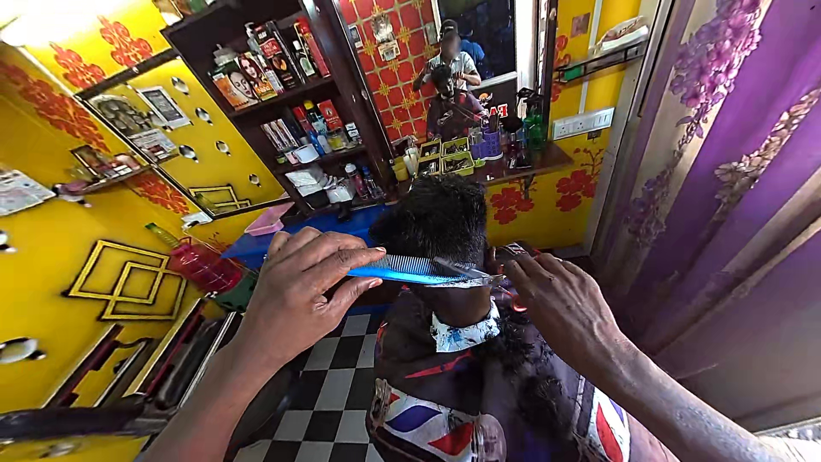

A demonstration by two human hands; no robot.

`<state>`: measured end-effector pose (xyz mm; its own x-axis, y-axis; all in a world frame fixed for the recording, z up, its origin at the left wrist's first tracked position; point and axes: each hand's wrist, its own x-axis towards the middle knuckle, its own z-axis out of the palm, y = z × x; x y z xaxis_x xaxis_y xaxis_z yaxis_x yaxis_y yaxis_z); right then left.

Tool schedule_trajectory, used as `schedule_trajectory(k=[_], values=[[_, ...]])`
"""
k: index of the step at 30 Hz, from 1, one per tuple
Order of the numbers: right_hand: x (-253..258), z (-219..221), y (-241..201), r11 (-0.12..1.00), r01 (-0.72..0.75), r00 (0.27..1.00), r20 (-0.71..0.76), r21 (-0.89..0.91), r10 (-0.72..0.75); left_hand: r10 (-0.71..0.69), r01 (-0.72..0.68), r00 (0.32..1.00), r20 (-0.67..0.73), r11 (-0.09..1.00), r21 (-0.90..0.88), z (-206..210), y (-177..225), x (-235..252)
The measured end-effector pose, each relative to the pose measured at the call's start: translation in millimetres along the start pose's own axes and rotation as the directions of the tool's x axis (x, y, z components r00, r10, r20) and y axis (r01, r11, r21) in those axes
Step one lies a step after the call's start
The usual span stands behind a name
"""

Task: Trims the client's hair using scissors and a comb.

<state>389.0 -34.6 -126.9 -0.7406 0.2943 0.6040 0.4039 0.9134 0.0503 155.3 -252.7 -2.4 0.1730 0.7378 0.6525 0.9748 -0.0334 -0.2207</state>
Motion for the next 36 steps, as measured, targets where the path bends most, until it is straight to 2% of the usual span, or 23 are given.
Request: schedule_trajectory(k=[4,9,15,20,25,28,30,31,36], values=[[-5,0,3,1.000,0.010,1.000,-0.004,0.019,-0.010,-0.016,0.016,1.000,0.003,1.000,0.001,1,-1,-2],[0,-1,1,0.996,-0.079,0.997,-0.015,0.045,0.080,-0.019,0.019,1.000,-0.005,1.000,0.004,1,-1,0],[-1,-3,-2,0.996,-0.003,0.998,-0.054,0.092,0.008,-0.006,0.006,1.000,-0.019,1.000,0.022,1,-1,2],[2,-1,-4,0.994,-0.098,0.994,-0.037,0.054,0.100,-0.012,0.013,0.999,-0.031,1.000,0.028,2,-2,3],[0,-5,-7,0.994,-0.055,0.996,-0.070,0.097,0.062,-0.003,0.003,0.998,-0.060,1.000,0.002,4,0,2],[-12,1,7,0.984,-0.105,0.989,-0.093,0.145,0.119,0.013,-0.011,0.999,0.035,0.998,-0.068,2,-3,-4],[-18,8,21,0.981,-0.130,0.986,-0.087,0.145,0.143,0.034,-0.027,0.985,0.168,0.999,-0.047,1,-6,-6],[-20,11,27,0.980,-0.134,0.987,-0.072,0.148,0.146,0.044,-0.041,0.980,0.192,0.999,-0.017,2,-7,-6],[-13,17,39,0.981,-0.081,0.994,-0.053,0.174,0.091,0.034,-0.038,0.995,0.095,0.998,0.047,6,-1,3]])
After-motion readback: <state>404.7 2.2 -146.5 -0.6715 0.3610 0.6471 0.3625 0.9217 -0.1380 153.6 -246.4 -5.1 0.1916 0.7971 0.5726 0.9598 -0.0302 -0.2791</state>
